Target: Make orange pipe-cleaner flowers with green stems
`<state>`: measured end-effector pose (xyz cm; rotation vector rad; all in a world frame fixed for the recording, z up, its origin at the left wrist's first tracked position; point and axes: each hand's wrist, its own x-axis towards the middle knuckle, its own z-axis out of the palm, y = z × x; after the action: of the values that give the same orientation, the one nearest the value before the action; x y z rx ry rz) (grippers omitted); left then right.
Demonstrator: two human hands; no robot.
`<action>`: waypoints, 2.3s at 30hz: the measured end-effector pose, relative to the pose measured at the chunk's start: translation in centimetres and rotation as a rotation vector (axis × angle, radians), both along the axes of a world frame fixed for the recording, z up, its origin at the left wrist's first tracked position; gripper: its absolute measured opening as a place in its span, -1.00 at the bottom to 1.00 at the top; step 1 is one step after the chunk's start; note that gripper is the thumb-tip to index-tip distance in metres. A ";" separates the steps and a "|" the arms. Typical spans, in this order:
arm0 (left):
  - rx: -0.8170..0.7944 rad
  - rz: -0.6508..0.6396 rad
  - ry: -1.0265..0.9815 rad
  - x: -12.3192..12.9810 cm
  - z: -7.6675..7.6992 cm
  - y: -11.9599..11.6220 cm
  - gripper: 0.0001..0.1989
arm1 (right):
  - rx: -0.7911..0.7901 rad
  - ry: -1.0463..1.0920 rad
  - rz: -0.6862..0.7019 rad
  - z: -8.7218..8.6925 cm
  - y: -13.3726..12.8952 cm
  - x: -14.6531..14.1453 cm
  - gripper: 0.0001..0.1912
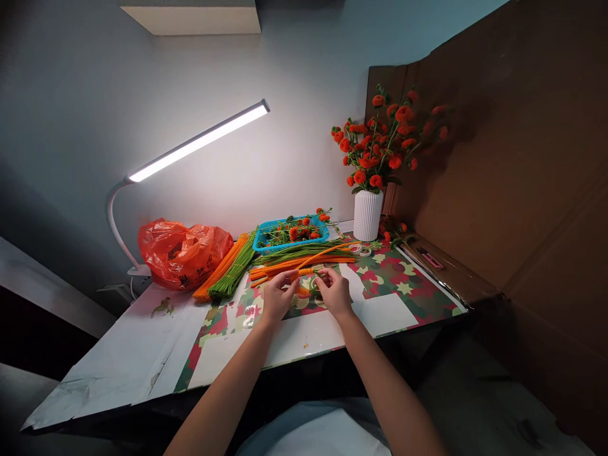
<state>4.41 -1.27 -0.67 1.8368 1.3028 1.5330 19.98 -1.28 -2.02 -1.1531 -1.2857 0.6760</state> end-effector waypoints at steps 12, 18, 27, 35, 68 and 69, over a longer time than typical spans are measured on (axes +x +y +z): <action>0.070 -0.096 0.087 -0.1 -0.2 0.1 -0.84 | 0.126 -0.182 -0.070 0.5 -0.3 0.6 -0.75; 0.080 -0.121 0.129 -0.1 -0.2 0.0 -0.82 | 0.132 -0.206 -0.055 0.4 -0.1 0.6 -0.74; 0.055 -0.112 0.133 -0.1 -0.3 0.1 -0.82 | 0.137 -0.228 -0.024 0.6 -0.3 0.5 -0.78; 0.012 -0.048 0.062 0.0 -0.6 0.3 -0.81 | 0.039 -0.049 -0.055 0.3 -0.2 0.0 -0.77; -0.241 -0.116 -0.271 -0.3 -0.1 0.5 -0.73 | 0.005 0.135 -0.070 0.0 0.4 0.2 -0.64; -0.244 -0.115 -0.266 -0.4 -0.2 0.6 -0.73 | 0.009 0.131 -0.061 0.0 0.3 0.1 -0.65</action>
<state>4.01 -0.66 -0.89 1.4750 1.1794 1.4308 20.08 -0.97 -2.02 -1.1179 -1.1375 0.6882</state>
